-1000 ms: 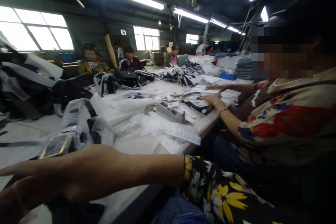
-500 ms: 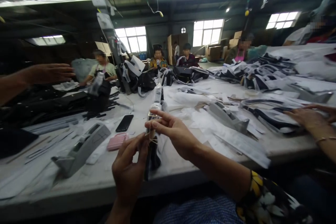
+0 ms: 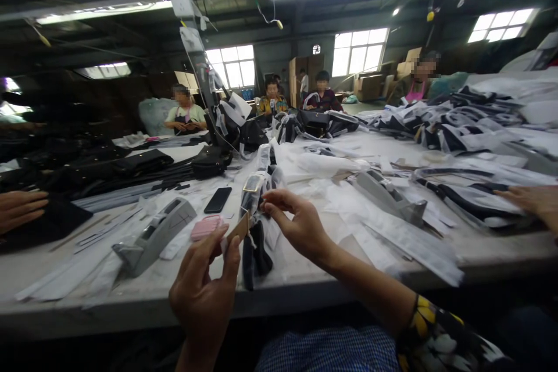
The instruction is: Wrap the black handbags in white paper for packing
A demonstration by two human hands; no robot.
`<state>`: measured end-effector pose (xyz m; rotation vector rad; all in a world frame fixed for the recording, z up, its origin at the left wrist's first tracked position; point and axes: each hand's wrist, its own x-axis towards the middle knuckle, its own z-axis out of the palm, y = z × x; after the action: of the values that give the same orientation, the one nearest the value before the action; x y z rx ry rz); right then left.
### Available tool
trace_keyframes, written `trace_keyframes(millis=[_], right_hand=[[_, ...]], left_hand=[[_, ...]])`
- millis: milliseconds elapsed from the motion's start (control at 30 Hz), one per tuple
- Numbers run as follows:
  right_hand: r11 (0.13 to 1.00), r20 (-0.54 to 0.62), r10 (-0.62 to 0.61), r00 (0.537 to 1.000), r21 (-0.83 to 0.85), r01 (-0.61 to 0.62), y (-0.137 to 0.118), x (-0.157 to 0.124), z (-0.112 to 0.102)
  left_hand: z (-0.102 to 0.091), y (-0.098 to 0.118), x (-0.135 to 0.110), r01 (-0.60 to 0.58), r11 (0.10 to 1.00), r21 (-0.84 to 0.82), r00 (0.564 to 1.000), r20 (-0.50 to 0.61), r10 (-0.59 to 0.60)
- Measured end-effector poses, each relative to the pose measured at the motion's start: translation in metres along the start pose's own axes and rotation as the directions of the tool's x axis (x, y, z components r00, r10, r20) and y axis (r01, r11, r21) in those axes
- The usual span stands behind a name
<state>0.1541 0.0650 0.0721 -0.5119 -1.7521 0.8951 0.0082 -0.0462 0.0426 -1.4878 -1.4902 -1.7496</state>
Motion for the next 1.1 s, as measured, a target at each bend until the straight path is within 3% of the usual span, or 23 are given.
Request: trace_keyframes(millis=[67, 167, 300, 433, 500, 567, 633, 733, 800, 900, 967, 1000, 1033, 1100], right_hand=[[0.995, 0.044, 0.081, 0.996, -0.058, -0.079, 0.002, 0.002, 0.003], [0.986, 0.13, 0.149, 0.98, -0.096, -0.137, 0.002, 0.011, 0.008], [0.973, 0.19, 0.224, 0.956, 0.017, -0.232, 0.003, 0.026, 0.015], [0.938, 0.159, 0.286, 0.945, 0.156, -0.31, 0.01, 0.029, 0.02], [0.932, 0.137, 0.28, 0.95, 0.198, -0.303, 0.014, 0.026, 0.023], [0.933, 0.126, 0.269, 0.955, 0.21, -0.291, 0.016, 0.024, 0.026], [0.945, 0.118, 0.267, 0.956, 0.164, -0.284, 0.017, 0.025, 0.028], [0.963, 0.119, 0.255, 0.96, 0.056, -0.262, 0.019, 0.029, 0.028], [0.968, 0.143, 0.238, 0.961, 0.041, -0.246, 0.021, 0.031, 0.025], [0.969, 0.185, 0.218, 0.958, 0.077, -0.235, 0.021, 0.03, 0.018], [0.973, 0.205, 0.2, 0.958, 0.069, -0.218, 0.02, 0.024, 0.01], [0.976, 0.204, 0.191, 0.96, 0.064, -0.208, 0.019, 0.018, 0.005], [0.978, 0.192, 0.185, 0.964, 0.056, -0.199, 0.02, 0.011, -0.001], [0.975, 0.164, 0.211, 0.964, 0.034, -0.22, 0.024, -0.007, -0.015]], left_hand=[[-0.005, 0.004, -0.001, -0.129, 0.988, 0.08, 0.991, 0.038, 0.127], [-0.007, 0.008, -0.012, -0.228, 0.964, 0.138, 0.971, 0.109, 0.214], [-0.009, 0.004, -0.042, -0.162, 0.981, 0.107, 0.983, 0.101, 0.151], [-0.021, -0.001, -0.064, 0.028, 0.992, 0.123, 0.999, -0.031, -0.024], [-0.025, 0.005, -0.063, -0.052, 0.984, 0.171, 0.996, -0.06, 0.063], [-0.019, 0.016, -0.055, -0.264, 0.95, 0.167, 0.965, 0.049, 0.259], [-0.004, 0.026, -0.047, -0.431, 0.898, 0.085, 0.887, 0.221, 0.405], [0.025, 0.028, -0.042, -0.531, 0.847, 0.032, 0.794, 0.369, 0.484], [0.033, 0.019, -0.045, -0.546, 0.837, 0.034, 0.786, 0.366, 0.497], [0.023, -0.003, -0.056, -0.427, 0.904, -0.015, 0.851, 0.333, 0.407], [0.012, -0.02, -0.063, -0.195, 0.978, -0.079, 0.903, 0.375, 0.21], [0.008, -0.028, -0.066, -0.052, 0.997, -0.056, 0.956, 0.286, 0.066], [0.008, -0.034, -0.069, 0.092, 0.995, -0.04, 0.971, 0.226, -0.08], [0.016, -0.041, -0.07, 0.351, 0.936, 0.034, 0.917, 0.19, -0.351]])
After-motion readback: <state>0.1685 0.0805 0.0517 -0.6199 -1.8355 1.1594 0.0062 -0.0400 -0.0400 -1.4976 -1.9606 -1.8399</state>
